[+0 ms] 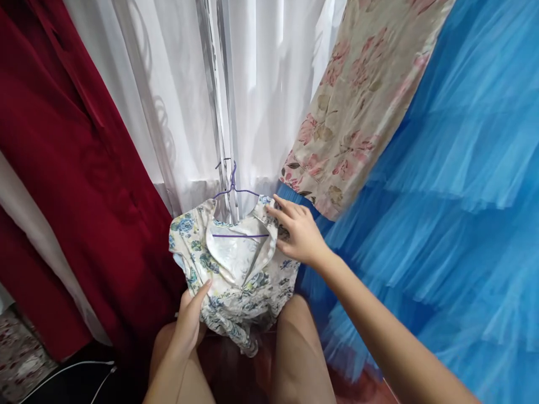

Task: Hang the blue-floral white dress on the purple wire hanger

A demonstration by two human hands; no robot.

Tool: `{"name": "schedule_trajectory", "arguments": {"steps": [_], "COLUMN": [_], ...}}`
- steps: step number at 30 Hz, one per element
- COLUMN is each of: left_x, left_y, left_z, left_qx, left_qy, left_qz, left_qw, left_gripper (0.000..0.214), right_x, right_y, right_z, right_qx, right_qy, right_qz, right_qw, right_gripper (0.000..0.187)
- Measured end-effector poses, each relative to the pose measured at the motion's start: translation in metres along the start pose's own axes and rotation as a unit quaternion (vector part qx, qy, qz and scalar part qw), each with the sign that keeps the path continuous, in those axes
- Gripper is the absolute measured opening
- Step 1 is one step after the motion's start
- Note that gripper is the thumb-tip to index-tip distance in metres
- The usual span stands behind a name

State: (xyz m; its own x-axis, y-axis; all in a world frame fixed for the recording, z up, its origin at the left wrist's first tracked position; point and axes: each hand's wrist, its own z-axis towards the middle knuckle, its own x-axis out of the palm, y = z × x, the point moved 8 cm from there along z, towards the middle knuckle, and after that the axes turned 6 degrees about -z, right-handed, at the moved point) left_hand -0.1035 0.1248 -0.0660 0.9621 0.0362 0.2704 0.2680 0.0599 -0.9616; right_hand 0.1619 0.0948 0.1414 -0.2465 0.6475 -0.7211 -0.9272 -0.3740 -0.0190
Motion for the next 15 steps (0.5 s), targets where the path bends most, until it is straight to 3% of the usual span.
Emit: {"name": "schedule_trajectory", "arguments": {"steps": [2,4,5,7,8,9,11,13,15], "left_x": [-0.01,-0.021,-0.025,-0.03,-0.031,-0.03,-0.026,-0.018,-0.011], "left_y": [0.014,0.025,0.03,0.036,0.037,0.036,0.032,0.025,0.02], "left_z": [-0.009,-0.018,-0.023,-0.031,-0.035,-0.038,-0.044,-0.05,-0.058], "left_qx": [-0.019,-0.035,-0.043,-0.055,-0.056,-0.054,-0.048,-0.042,-0.035], "left_qy": [-0.033,-0.065,-0.075,-0.081,-0.08,-0.076,-0.063,-0.052,-0.045], "left_qz": [-0.034,-0.043,-0.044,-0.039,-0.033,-0.025,-0.005,0.005,0.007], "left_qw": [0.999,0.996,0.995,0.994,0.995,0.995,0.997,0.998,0.998], "left_gripper": [0.046,0.045,0.044,0.043,0.044,0.045,0.047,0.046,0.044], "right_x": [0.022,0.055,0.067,0.086,0.098,0.11,0.129,0.142,0.144], "right_y": [0.028,0.074,0.096,0.118,0.118,0.113,0.11,0.111,0.112], "right_z": [-0.025,-0.062,-0.081,-0.112,-0.126,-0.141,-0.159,-0.157,-0.141], "right_qx": [-0.021,-0.064,-0.066,0.025,0.12,0.223,0.347,0.38,0.356], "right_qy": [0.031,0.118,0.134,0.087,0.053,0.018,-0.024,0.003,0.046], "right_qz": [0.097,0.258,0.321,0.412,0.449,0.474,0.507,0.521,0.51], "right_qw": [0.995,0.957,0.935,0.907,0.884,0.852,0.789,0.764,0.782], "right_gripper": [0.05,0.042,0.039,0.026,0.021,0.02,0.019,0.018,0.019]}}
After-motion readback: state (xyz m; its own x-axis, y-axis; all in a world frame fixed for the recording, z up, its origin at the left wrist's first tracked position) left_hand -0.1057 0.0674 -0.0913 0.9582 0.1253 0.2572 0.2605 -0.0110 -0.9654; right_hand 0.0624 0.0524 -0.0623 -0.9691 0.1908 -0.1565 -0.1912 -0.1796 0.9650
